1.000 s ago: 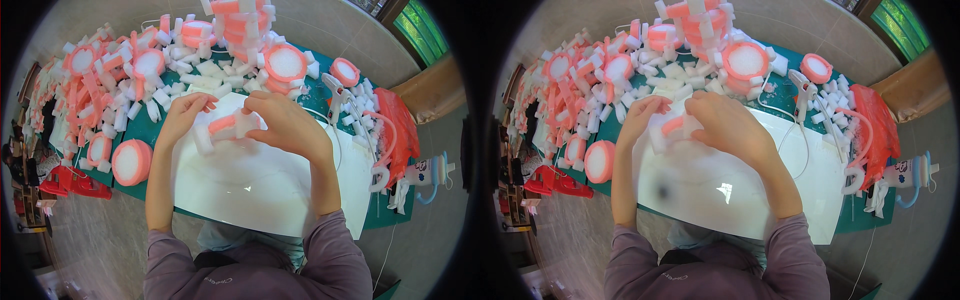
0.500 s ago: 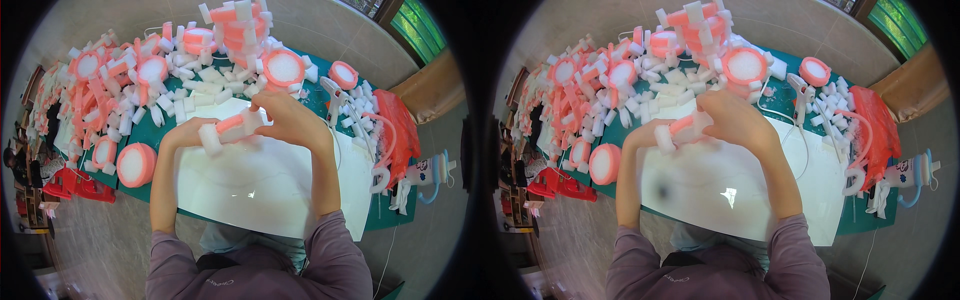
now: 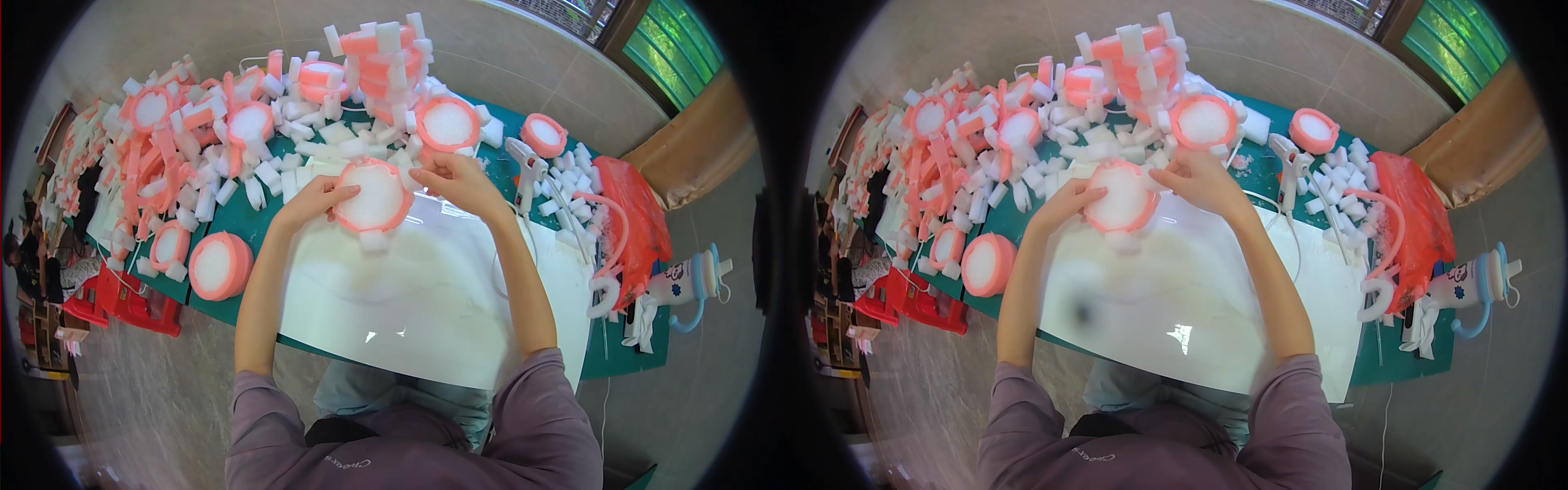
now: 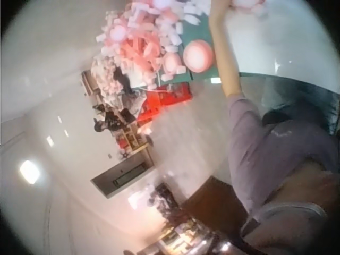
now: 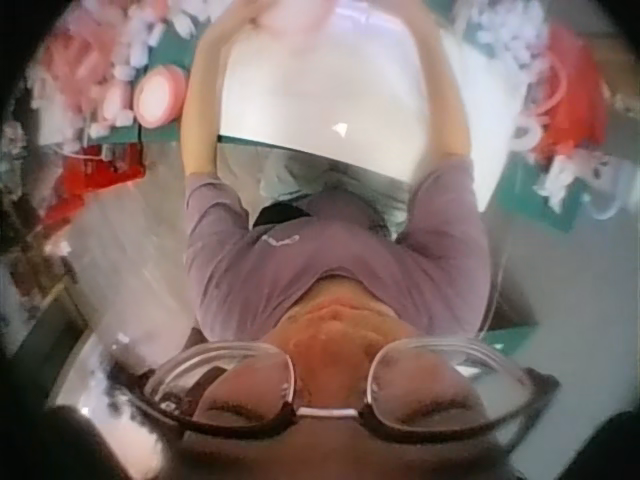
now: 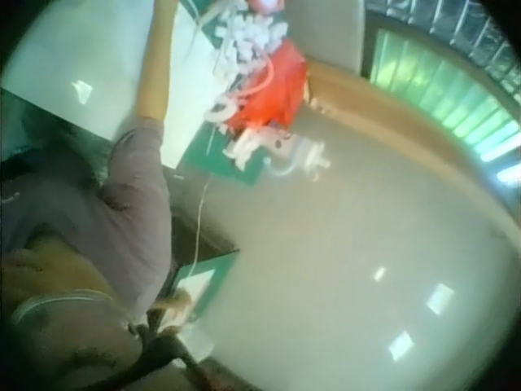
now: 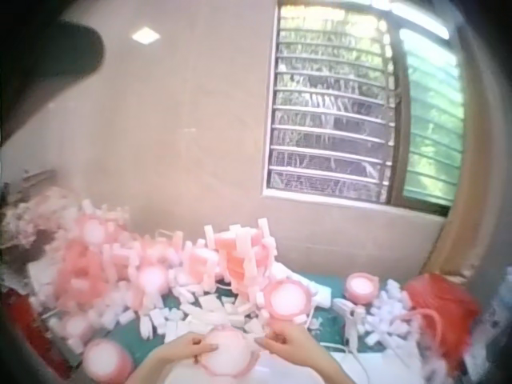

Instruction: The person assembles foam structures by applying adhesive with a hot glue gun and pressing foam pieces together by hand.

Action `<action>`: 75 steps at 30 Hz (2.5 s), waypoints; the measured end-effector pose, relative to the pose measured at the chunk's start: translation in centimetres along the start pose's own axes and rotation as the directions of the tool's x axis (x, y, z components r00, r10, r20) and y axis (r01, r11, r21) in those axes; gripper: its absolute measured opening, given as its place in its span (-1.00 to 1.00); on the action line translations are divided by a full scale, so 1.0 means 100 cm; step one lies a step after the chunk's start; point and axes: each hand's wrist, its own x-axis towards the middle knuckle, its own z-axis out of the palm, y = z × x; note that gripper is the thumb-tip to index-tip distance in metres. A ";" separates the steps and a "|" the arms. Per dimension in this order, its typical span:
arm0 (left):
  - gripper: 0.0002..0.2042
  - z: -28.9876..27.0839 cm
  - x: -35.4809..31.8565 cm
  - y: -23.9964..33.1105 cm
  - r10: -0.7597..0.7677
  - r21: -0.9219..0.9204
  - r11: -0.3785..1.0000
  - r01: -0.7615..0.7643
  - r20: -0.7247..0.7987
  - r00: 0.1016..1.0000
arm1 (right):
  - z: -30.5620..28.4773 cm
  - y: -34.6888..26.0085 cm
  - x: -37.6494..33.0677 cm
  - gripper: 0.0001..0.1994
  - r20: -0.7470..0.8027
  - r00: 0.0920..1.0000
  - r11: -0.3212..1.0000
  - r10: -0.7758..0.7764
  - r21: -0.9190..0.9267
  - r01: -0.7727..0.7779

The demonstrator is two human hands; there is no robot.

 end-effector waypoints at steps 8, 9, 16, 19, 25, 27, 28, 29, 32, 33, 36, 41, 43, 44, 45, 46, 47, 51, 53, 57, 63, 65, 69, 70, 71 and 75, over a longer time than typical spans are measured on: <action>-0.55 0.017 0.006 0.009 -0.121 0.470 0.870 0.147 -0.085 0.989 | 0.037 0.064 -0.022 -0.59 -0.011 0.985 0.985 0.173 0.031 -0.172; -0.55 0.020 0.006 0.009 -0.120 0.476 0.868 0.143 -0.078 0.990 | 0.039 0.065 -0.022 -0.58 -0.028 0.980 0.980 0.197 0.014 -0.197; -0.49 0.033 -0.004 -0.001 0.165 0.768 0.636 0.080 -0.236 0.958 | 0.054 0.063 -0.032 -0.67 -0.193 0.981 0.998 0.006 -0.053 -0.016; -0.45 0.025 0.000 -0.004 0.108 0.681 0.726 0.096 -0.250 0.962 | 0.057 0.060 -0.032 -0.69 -0.223 0.972 0.994 -0.078 -0.093 0.058; -0.47 0.030 0.003 0.003 0.018 0.626 0.772 0.111 -0.196 0.980 | 0.057 0.070 -0.031 -0.71 -0.217 0.961 0.975 -0.173 -0.173 0.137; -0.48 0.029 0.003 0.004 0.027 0.629 0.773 0.088 -0.172 0.985 | 0.058 0.069 -0.032 -0.71 -0.212 0.957 0.970 -0.197 -0.183 0.159; -0.50 0.027 0.002 0.003 0.057 0.629 0.776 0.042 -0.136 0.989 | 0.059 0.069 -0.032 -0.72 -0.210 0.951 0.963 -0.227 -0.195 0.187; -0.51 0.025 0.002 0.003 0.088 0.628 0.778 -0.005 -0.101 0.991 | 0.059 0.069 -0.032 -0.72 -0.208 0.952 0.964 -0.224 -0.193 0.184; -0.52 0.024 0.001 0.007 0.110 0.663 0.747 -0.046 -0.056 0.992 | 0.059 0.070 -0.032 -0.73 -0.188 0.951 0.958 -0.247 -0.193 0.210; -0.52 0.025 0.001 0.008 0.109 0.660 0.750 -0.045 -0.055 0.993 | 0.057 0.070 -0.033 -0.74 -0.182 0.952 0.958 -0.246 -0.195 0.210; -0.51 0.029 0.000 0.010 0.112 0.781 0.624 0.013 -0.107 0.988 | 0.057 0.071 -0.032 -0.74 -0.180 0.946 0.953 -0.268 -0.195 0.233; -0.49 0.028 0.001 0.008 0.093 0.765 0.642 0.051 -0.144 0.985 | 0.054 0.068 -0.032 -0.75 -0.152 0.959 0.960 -0.241 -0.185 0.212; -0.49 0.029 0.000 0.008 0.074 0.750 0.658 0.065 -0.150 0.986 | 0.053 0.067 -0.033 -0.75 -0.122 0.975 0.977 -0.184 -0.135 0.167; -0.48 0.029 0.000 0.008 0.054 0.735 0.674 0.078 -0.154 0.987 | 0.053 0.069 -0.032 -0.75 -0.122 0.975 0.976 -0.185 -0.136 0.169; -0.48 0.030 0.000 0.009 0.054 0.735 0.674 0.077 -0.153 0.987 | 0.053 0.071 -0.032 -0.76 -0.122 0.969 0.970 -0.217 -0.139 0.200; -0.52 0.030 0.000 0.011 0.039 0.715 0.694 0.084 -0.153 0.987 | 0.054 0.072 -0.031 -0.76 -0.122 0.961 0.963 -0.248 -0.143 0.230; -0.55 0.030 0.001 0.011 0.023 0.694 0.714 0.090 -0.152 0.988 | 0.053 0.073 -0.032 -0.76 -0.122 0.961 0.963 -0.248 -0.144 0.230; -0.49 0.027 0.001 0.006 0.068 0.700 0.712 0.048 -0.137 0.988 | 0.054 0.071 -0.032 -0.78 -0.105 0.960 0.956 -0.261 -0.167 0.242; -0.50 0.027 0.001 0.006 0.061 0.709 0.704 0.041 -0.118 0.991 | 0.054 0.071 -0.031 -0.79 -0.098 0.961 0.956 -0.259 -0.169 0.241; -0.51 0.028 -0.001 0.011 0.077 0.733 0.680 0.032 -0.115 0.990 | 0.055 0.072 -0.030 -0.79 -0.120 0.953 0.949 -0.278 -0.189 0.253; -0.57 0.029 -0.003 0.012 0.175 0.804 0.593 -0.041 -0.079 0.981 | 0.054 0.069 -0.031 -0.78 -0.112 0.962 0.956 -0.251 -0.182 0.228; -0.57 0.030 -0.005 0.012 0.189 0.833 0.553 -0.031 -0.089 0.978 | 0.054 0.069 -0.030 -0.78 -0.108 0.962 0.956 -0.252 -0.183 0.230; -0.57 0.030 -0.004 0.012 0.193 0.842 0.539 -0.031 -0.087 0.977 | 0.054 0.070 -0.031 -0.78 -0.095 0.968 0.960 -0.234 -0.182 0.214; -0.56 0.030 -0.003 0.013 0.189 0.838 0.544 -0.032 -0.085 0.978 | 0.054 0.070 -0.031 -0.78 -0.095 0.968 0.960 -0.232 -0.183 0.212; -0.55 0.030 -0.003 0.013 0.184 0.835 0.550 -0.033 -0.083 0.979 | 0.053 0.069 -0.031 -0.78 -0.095 0.968 0.960 -0.233 -0.184 0.213; -0.54 0.030 -0.004 0.015 0.170 0.833 0.553 -0.008 -0.103 0.980 | 0.054 0.071 -0.030 -0.77 -0.119 0.958 0.956 -0.259 -0.176 0.237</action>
